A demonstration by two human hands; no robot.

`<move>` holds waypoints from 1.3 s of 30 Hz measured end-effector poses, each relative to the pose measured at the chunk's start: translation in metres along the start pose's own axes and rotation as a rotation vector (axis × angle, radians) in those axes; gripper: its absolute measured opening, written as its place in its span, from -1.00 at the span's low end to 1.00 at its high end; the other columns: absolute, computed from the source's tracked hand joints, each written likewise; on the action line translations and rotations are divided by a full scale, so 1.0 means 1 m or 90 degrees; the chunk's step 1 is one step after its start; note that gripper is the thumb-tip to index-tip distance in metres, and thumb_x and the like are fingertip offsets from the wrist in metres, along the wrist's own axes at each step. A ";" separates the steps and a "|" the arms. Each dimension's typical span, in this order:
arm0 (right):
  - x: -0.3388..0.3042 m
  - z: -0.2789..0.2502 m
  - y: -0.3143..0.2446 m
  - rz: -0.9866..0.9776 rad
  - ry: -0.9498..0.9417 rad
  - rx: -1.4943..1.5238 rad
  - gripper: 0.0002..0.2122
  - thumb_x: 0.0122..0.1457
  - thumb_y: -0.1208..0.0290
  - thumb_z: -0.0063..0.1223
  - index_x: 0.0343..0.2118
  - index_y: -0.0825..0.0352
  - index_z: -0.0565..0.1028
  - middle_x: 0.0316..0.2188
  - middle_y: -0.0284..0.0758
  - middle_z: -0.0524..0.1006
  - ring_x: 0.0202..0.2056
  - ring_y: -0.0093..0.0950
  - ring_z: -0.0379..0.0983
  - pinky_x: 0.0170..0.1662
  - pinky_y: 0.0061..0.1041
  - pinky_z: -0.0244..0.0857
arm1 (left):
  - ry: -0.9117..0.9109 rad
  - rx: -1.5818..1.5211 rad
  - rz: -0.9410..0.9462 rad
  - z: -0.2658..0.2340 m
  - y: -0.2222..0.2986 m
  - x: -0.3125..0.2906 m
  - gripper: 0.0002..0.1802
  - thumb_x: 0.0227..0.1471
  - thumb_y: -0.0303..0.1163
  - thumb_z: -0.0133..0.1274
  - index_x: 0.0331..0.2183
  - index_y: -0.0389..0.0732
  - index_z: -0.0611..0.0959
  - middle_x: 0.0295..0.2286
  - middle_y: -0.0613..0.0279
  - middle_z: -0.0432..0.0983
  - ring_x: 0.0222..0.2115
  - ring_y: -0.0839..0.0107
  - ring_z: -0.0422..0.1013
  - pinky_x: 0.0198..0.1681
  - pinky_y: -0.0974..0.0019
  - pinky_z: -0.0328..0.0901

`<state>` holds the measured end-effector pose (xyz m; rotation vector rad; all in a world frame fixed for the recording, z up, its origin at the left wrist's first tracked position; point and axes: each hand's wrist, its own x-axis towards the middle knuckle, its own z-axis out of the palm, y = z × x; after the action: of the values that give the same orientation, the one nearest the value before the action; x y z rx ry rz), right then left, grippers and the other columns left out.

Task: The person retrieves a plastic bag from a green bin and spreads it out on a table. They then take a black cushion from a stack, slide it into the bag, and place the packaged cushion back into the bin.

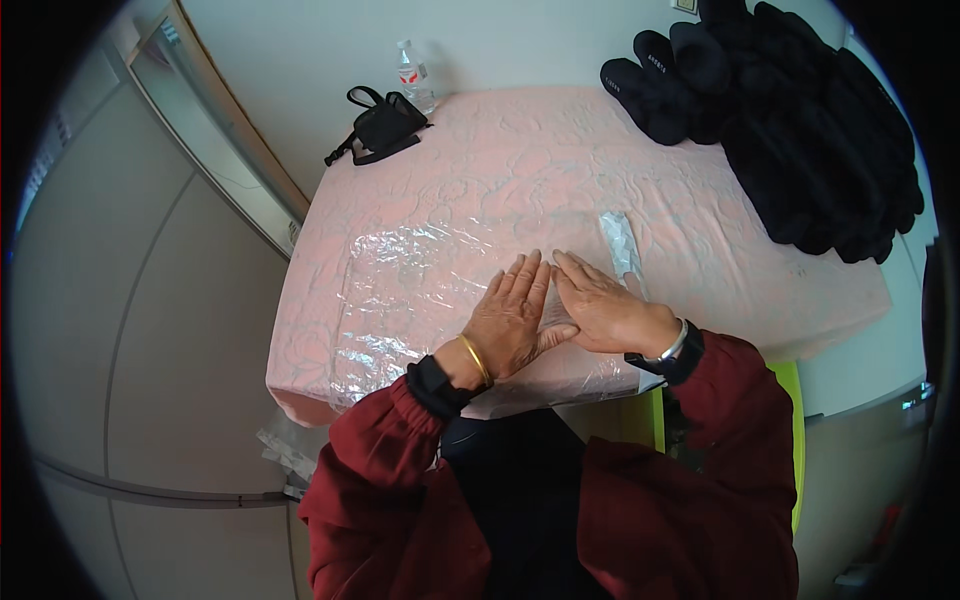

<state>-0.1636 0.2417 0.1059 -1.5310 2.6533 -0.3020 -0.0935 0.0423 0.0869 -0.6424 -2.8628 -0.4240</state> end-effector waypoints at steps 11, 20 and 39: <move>-0.024 0.014 0.043 0.117 -0.140 -0.075 0.02 0.09 -0.23 0.08 0.22 0.73 0.01 0.26 0.36 -0.02 0.31 0.26 -0.09 0.34 0.00 -0.06 | -0.168 0.117 -0.071 -0.015 -0.090 -0.079 0.23 0.03 0.45 -0.09 0.25 -0.54 0.09 0.27 -0.41 -0.05 0.32 -0.20 -0.08 0.35 -0.03 -0.09; -0.030 0.010 0.050 0.095 -0.131 -0.082 -0.03 0.13 -0.19 0.06 0.22 0.72 0.03 0.25 0.33 0.03 0.32 0.17 -0.06 0.36 -0.08 -0.06 | -0.178 0.134 -0.312 -0.059 -0.162 -0.111 0.21 -0.05 0.37 0.09 0.21 -0.55 0.18 0.24 -0.37 0.04 0.29 -0.19 0.01 0.33 0.00 -0.01; 0.076 0.016 0.089 0.292 -0.001 -0.169 -0.33 0.30 0.03 -0.14 0.27 0.51 0.14 0.33 0.12 0.06 0.33 0.04 0.04 0.24 0.17 0.03 | -0.374 0.083 0.036 -0.030 -0.054 0.048 -0.02 0.02 0.20 0.12 0.13 -0.48 0.32 0.18 -0.29 0.20 0.21 -0.14 0.17 0.25 0.01 0.12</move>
<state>-0.2749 0.2172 0.0762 -0.9136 3.0290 0.0817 -0.1567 0.0045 0.1140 -0.9526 -3.3624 -0.0335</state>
